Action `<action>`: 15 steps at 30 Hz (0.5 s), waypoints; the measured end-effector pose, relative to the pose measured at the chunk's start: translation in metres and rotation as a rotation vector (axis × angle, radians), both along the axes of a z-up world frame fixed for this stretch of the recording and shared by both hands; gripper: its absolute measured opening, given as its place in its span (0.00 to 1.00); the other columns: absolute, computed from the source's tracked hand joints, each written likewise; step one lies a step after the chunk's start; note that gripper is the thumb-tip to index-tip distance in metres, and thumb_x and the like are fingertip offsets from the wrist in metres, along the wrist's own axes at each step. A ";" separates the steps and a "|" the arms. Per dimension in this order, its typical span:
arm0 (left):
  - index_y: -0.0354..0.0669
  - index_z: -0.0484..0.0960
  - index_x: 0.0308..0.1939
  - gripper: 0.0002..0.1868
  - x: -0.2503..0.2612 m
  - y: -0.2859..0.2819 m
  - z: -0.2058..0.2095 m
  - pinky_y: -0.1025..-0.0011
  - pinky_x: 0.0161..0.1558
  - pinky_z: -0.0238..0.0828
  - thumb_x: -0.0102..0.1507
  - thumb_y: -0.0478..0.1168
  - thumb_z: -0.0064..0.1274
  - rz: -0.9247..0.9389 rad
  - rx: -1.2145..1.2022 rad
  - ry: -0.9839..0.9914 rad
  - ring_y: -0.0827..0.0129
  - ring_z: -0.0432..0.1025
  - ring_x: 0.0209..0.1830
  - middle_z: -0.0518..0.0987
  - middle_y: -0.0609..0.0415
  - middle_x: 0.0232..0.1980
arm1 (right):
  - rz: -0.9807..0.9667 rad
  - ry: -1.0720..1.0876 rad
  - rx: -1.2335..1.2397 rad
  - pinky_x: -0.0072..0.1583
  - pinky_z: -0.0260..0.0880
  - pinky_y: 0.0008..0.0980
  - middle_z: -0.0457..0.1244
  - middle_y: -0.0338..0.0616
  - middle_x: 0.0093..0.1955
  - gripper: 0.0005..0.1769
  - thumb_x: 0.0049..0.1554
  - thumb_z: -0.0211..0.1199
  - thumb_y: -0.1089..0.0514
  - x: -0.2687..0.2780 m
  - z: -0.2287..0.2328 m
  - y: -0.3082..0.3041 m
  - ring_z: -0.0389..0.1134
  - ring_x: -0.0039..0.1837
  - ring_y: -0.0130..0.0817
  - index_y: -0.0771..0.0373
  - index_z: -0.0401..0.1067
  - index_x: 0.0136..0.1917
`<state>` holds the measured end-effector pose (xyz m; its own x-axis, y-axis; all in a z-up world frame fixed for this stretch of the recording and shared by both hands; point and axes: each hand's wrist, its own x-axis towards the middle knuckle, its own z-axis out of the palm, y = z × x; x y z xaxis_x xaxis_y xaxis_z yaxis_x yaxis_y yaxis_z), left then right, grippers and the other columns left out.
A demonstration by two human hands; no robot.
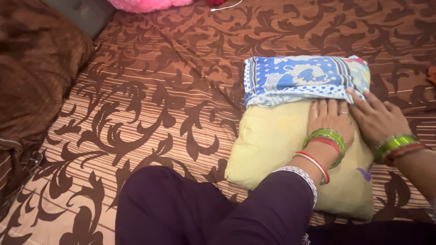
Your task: The person sits on a bed and removes a blue patterned pillowcase from a pillow. They pull the case off, smooth the pillow, and place the removed case aside.
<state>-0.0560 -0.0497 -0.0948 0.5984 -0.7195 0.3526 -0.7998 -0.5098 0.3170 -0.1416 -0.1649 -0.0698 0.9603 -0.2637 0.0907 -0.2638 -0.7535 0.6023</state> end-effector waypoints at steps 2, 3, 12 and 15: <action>0.49 0.66 0.74 0.31 0.003 -0.001 -0.001 0.55 0.79 0.33 0.66 0.49 0.37 -0.010 0.052 -0.021 0.53 0.47 0.82 0.58 0.45 0.79 | -0.057 -0.001 -0.006 0.73 0.64 0.40 0.38 0.29 0.90 0.28 0.62 0.50 0.53 0.018 0.000 -0.002 0.45 0.87 0.32 0.51 0.59 0.76; 0.52 0.66 0.73 0.30 0.003 -0.001 -0.002 0.55 0.79 0.32 0.66 0.50 0.36 -0.017 0.077 -0.030 0.53 0.45 0.83 0.56 0.44 0.81 | -0.075 0.001 0.045 0.72 0.63 0.43 0.36 0.29 0.89 0.30 0.61 0.51 0.54 0.028 -0.001 -0.004 0.44 0.86 0.33 0.50 0.57 0.77; 0.52 0.68 0.74 0.30 0.003 0.013 -0.003 0.54 0.80 0.33 0.68 0.52 0.37 -0.050 0.073 -0.084 0.52 0.45 0.84 0.56 0.42 0.81 | -0.231 -0.071 0.585 0.72 0.62 0.50 0.30 0.31 0.89 0.39 0.58 0.50 0.64 0.045 -0.005 -0.022 0.52 0.79 0.53 0.48 0.49 0.81; 0.53 0.70 0.72 0.28 0.002 0.015 0.000 0.53 0.79 0.36 0.67 0.51 0.38 -0.041 0.030 -0.104 0.53 0.49 0.83 0.60 0.45 0.80 | -0.131 -0.417 0.772 0.73 0.61 0.49 0.38 0.47 0.88 0.37 0.56 0.53 0.64 0.018 -0.023 -0.016 0.56 0.77 0.59 0.57 0.53 0.78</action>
